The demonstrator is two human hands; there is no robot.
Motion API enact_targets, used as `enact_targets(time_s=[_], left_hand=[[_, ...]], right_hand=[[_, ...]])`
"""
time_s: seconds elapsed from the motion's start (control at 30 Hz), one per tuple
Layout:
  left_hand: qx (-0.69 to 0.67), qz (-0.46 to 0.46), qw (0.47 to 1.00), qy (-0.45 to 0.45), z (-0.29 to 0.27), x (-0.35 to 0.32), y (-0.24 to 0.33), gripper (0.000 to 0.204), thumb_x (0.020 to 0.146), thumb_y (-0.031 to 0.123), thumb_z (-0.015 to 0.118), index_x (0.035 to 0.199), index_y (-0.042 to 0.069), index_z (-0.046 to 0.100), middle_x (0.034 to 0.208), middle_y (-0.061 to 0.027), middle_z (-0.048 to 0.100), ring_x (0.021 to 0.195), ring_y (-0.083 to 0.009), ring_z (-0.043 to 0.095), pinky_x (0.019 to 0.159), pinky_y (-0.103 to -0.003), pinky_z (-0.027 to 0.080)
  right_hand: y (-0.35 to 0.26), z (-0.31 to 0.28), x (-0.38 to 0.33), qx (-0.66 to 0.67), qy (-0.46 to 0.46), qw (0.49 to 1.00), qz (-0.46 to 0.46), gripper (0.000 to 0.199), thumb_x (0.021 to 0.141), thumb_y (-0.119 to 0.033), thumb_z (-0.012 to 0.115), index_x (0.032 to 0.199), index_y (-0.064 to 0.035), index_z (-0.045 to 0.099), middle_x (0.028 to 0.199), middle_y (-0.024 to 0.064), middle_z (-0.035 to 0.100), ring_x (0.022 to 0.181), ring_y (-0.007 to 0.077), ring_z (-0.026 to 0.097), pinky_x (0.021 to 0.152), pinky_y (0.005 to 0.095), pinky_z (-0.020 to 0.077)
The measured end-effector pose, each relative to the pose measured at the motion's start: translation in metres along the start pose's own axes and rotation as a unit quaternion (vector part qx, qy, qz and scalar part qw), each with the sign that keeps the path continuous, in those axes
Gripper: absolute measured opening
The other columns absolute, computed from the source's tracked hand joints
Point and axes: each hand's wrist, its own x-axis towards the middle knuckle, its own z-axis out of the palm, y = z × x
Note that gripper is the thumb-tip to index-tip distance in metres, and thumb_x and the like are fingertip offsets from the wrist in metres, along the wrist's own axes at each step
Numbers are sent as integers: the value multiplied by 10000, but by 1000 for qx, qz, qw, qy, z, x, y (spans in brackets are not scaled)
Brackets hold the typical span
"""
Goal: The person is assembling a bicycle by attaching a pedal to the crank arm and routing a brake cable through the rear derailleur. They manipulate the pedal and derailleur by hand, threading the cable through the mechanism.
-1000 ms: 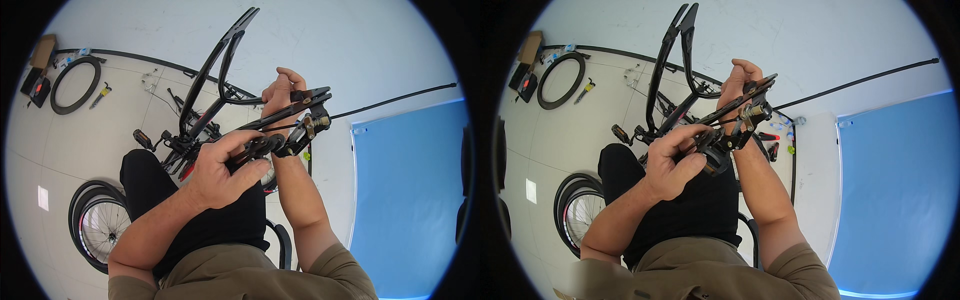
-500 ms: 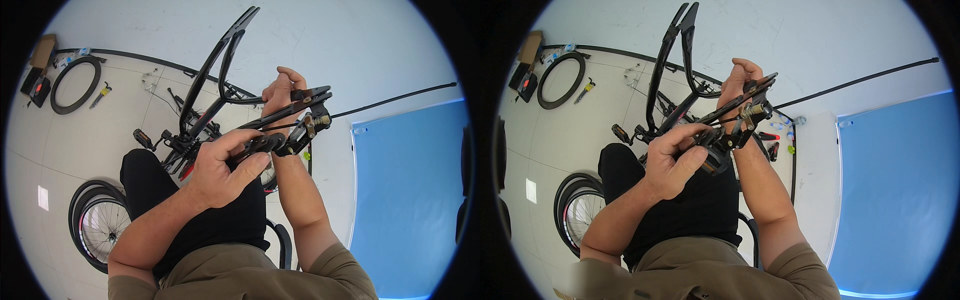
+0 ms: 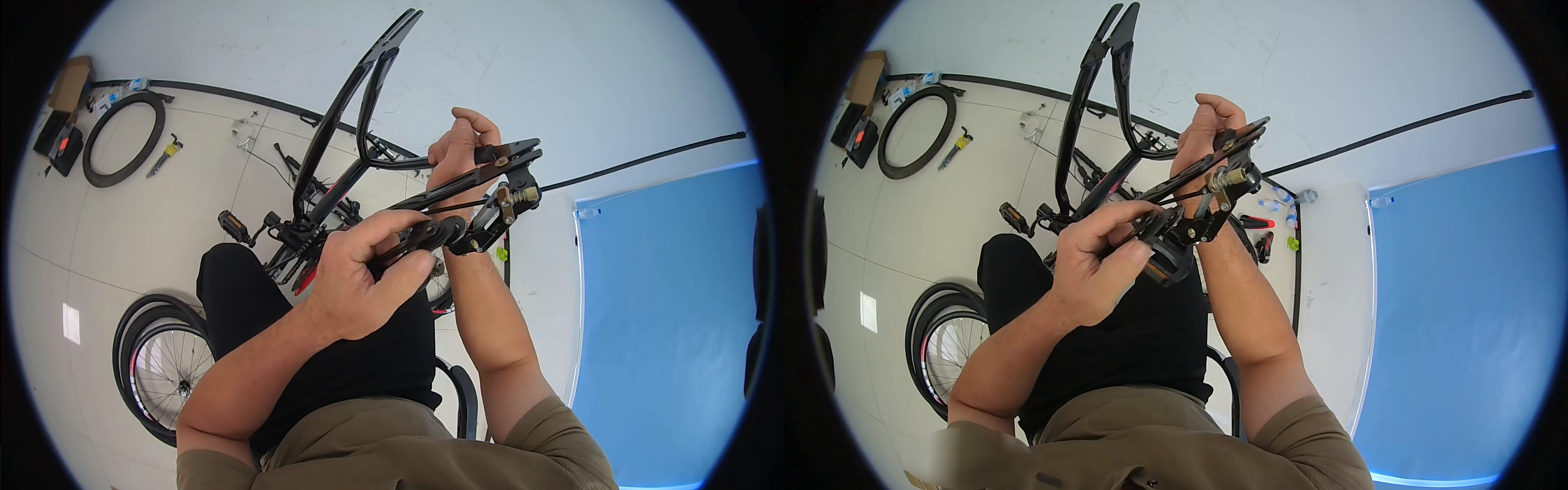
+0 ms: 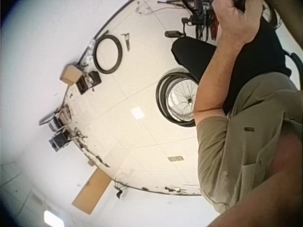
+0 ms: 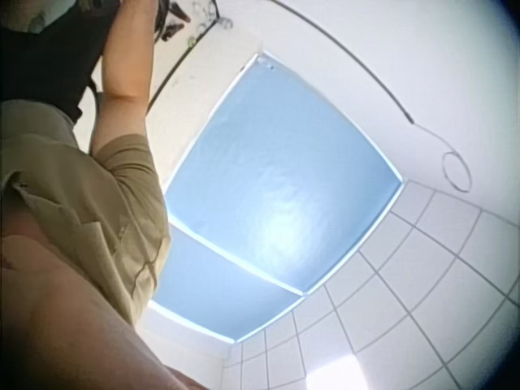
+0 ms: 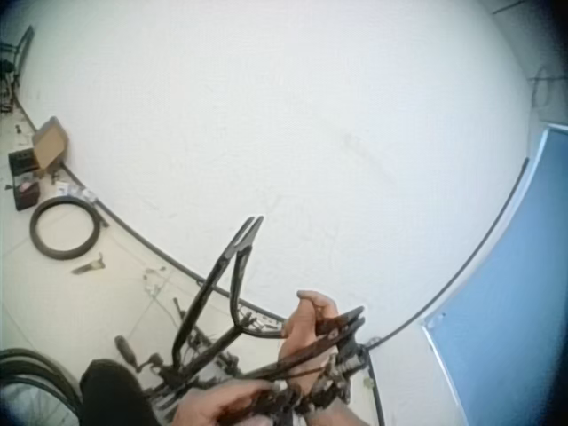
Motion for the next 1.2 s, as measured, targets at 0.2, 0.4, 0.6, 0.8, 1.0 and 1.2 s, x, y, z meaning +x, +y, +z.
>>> enact_targets(time_s=[0.2, 0.4, 0.6, 0.8, 1.0, 1.2], left_hand=[[-37, 55, 998, -10, -5, 0, -18, 440, 847, 6, 528, 1277, -71, 586, 725, 49, 473, 635, -31, 402, 579, -225, 330], [13, 20, 1000, -5, -2, 0, -4, 430, 865, 29, 528, 1278, -76, 587, 726, 45, 479, 642, -38, 417, 593, -230, 342], [-30, 37, 999, -4, -4, -1, -16, 402, 928, 115, 583, 1282, -74, 587, 722, 51, 460, 644, -40, 406, 600, -232, 342], [-17, 54, 998, -9, -4, 1, -11, 399, 945, 146, 603, 1276, -76, 591, 716, 58, 433, 648, -37, 389, 589, -230, 329], [-14, 6, 1000, 7, 1, 1, 1, 396, 946, 150, 605, 1269, -78, 596, 707, 60, 441, 632, -29, 381, 573, -223, 296], [-23, 61, 998, 2, -4, 1, -15, 406, 905, 103, 596, 1269, -79, 598, 702, 61, 442, 619, -30, 375, 572, -224, 295]], right_hand=[[2, 3, 0, 6, 2, 1000, -8, 172, 1054, -207, 527, 1092, -44, 567, 590, -28, 457, 457, 51, 401, 413, 244, 309], [0, 1, 0, 3, 1, 1000, -3, 174, 1053, -206, 529, 1089, -39, 566, 594, -25, 461, 457, 53, 402, 417, 242, 314], [1, 2, 1, 7, 1, 1000, -4, 176, 1053, -205, 529, 1094, -38, 568, 584, -23, 463, 461, 53, 407, 420, 244, 320], [3, 2, 2, 0, 4, 1000, -2, 178, 1052, -207, 528, 1095, -40, 568, 577, -24, 463, 464, 54, 413, 424, 242, 326], [4, 2, 2, -2, 4, 1000, -3, 183, 1055, -215, 522, 1095, -43, 568, 572, -21, 465, 465, 56, 420, 431, 242, 334], [3, 2, 3, -7, 1, 1000, -5, 182, 1056, -216, 520, 1092, -44, 567, 576, -18, 467, 464, 58, 420, 434, 243, 334]])
